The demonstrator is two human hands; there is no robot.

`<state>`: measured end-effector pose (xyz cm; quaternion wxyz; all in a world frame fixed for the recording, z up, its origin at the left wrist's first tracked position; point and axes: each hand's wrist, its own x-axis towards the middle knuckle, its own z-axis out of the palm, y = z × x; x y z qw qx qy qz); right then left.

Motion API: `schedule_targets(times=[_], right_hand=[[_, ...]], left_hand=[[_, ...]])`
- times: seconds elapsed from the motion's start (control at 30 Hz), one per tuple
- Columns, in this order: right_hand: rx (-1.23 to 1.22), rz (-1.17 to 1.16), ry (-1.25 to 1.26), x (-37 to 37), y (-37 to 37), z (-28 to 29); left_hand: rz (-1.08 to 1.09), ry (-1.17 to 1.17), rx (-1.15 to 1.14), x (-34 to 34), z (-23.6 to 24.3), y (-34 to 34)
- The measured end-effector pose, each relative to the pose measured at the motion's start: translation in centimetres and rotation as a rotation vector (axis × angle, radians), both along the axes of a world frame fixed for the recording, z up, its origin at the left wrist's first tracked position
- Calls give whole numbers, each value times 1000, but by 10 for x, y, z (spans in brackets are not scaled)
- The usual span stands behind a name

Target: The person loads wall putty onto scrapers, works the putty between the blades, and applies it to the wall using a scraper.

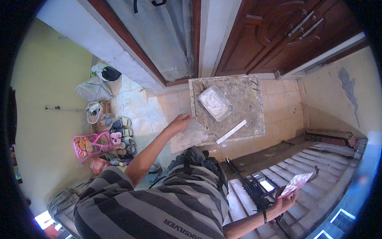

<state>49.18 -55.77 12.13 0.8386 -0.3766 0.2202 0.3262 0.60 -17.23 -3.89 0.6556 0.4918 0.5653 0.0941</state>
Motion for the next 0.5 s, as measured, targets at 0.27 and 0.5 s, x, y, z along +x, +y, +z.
schedule_targets(times=[0.27,0.5], right_hand=[[-31,4,-98,-9,-4,-3],[-60,-41,-65,-20,-25,0]], left_hand=[[-28,136,44,24,-28,7],[-128,223,80,65,-31,20]])
